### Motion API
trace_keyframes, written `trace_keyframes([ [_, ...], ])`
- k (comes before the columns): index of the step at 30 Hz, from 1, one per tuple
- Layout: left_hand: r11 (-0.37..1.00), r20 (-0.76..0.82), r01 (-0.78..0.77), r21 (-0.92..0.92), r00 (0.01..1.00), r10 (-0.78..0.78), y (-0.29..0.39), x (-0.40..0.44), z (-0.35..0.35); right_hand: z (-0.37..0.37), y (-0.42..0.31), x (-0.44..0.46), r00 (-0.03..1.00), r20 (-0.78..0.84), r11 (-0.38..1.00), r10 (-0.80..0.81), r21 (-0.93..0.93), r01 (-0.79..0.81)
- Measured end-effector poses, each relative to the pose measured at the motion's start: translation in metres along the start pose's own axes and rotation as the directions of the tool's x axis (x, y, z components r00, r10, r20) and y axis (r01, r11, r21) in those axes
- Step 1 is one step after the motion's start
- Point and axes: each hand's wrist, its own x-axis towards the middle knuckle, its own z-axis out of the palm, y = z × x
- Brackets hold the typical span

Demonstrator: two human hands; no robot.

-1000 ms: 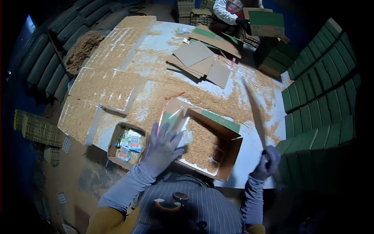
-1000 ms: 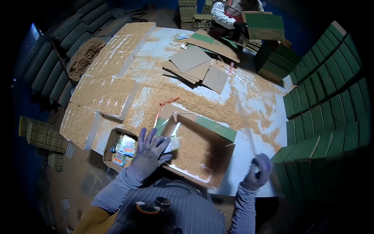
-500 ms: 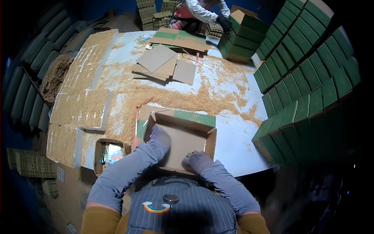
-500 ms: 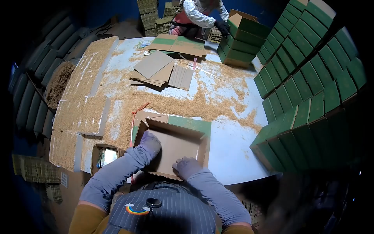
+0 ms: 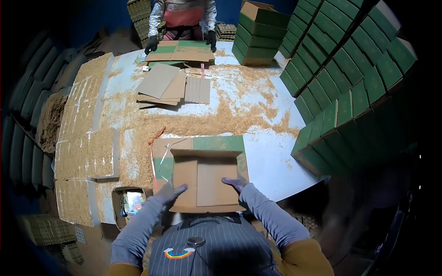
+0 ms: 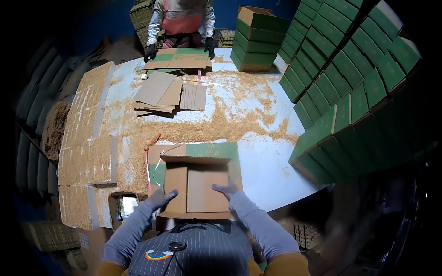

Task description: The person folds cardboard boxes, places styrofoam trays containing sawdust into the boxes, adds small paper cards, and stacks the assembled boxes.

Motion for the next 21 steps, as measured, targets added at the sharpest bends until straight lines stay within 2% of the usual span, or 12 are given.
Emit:
trace_keyframes([
  [1,1.000,0.004,0.000,0.011,1.000,0.000,0.006,0.000,0.005,0.004,0.013,0.015,0.998,-0.028,0.997,-0.050,-0.066,0.048],
  [4,0.994,-0.229,-0.043,0.102,0.971,0.065,0.012,-0.003,0.006,0.014,-0.015,-0.011,0.999,0.054,0.999,-0.011,0.038,0.009],
  [6,0.928,-0.197,-0.275,-0.253,0.953,0.229,0.005,-0.010,0.004,0.013,0.005,-0.026,0.907,0.042,0.907,-0.420,0.004,0.420],
  [8,0.949,-0.129,-0.285,-0.131,0.954,0.269,0.024,-0.019,-0.004,0.021,0.011,-0.054,0.890,0.003,0.890,-0.456,0.021,0.456],
  [9,0.977,0.000,-0.101,0.190,0.995,0.102,0.038,-0.014,-0.008,0.020,0.018,-0.070,0.914,-0.064,0.895,-0.400,0.188,0.404],
  [10,0.856,0.058,0.038,0.516,0.995,-0.079,0.056,-0.005,-0.009,0.013,0.026,-0.083,0.930,-0.125,0.861,-0.346,0.352,0.367],
  [11,0.868,0.080,-0.350,0.351,0.935,0.345,0.064,-0.001,0.000,0.001,0.041,-0.103,0.925,-0.181,0.804,-0.333,0.458,0.379],
  [12,0.818,0.181,-0.528,0.230,0.849,0.497,0.107,-0.005,0.006,-0.017,0.061,-0.128,0.913,-0.239,0.733,-0.330,0.545,0.408],
  [14,0.910,0.203,-0.407,-0.075,0.887,0.414,0.183,0.002,0.031,-0.066,0.102,-0.176,0.790,-0.498,0.602,-0.358,0.524,0.603],
  [16,0.711,0.044,-0.693,-0.115,0.712,0.701,0.247,0.036,0.061,-0.127,0.131,-0.237,0.654,-0.685,0.314,-0.321,0.575,0.756],
  [20,0.478,0.004,-0.734,-0.483,0.544,0.839,0.439,-0.001,0.102,-0.247,0.078,-0.375,0.198,-0.912,0.146,-0.358,0.155,0.977],
  [21,0.290,0.038,-0.920,-0.264,0.290,0.956,0.485,0.010,0.108,-0.273,0.044,-0.410,0.087,-0.912,0.139,-0.400,0.033,0.990],
])
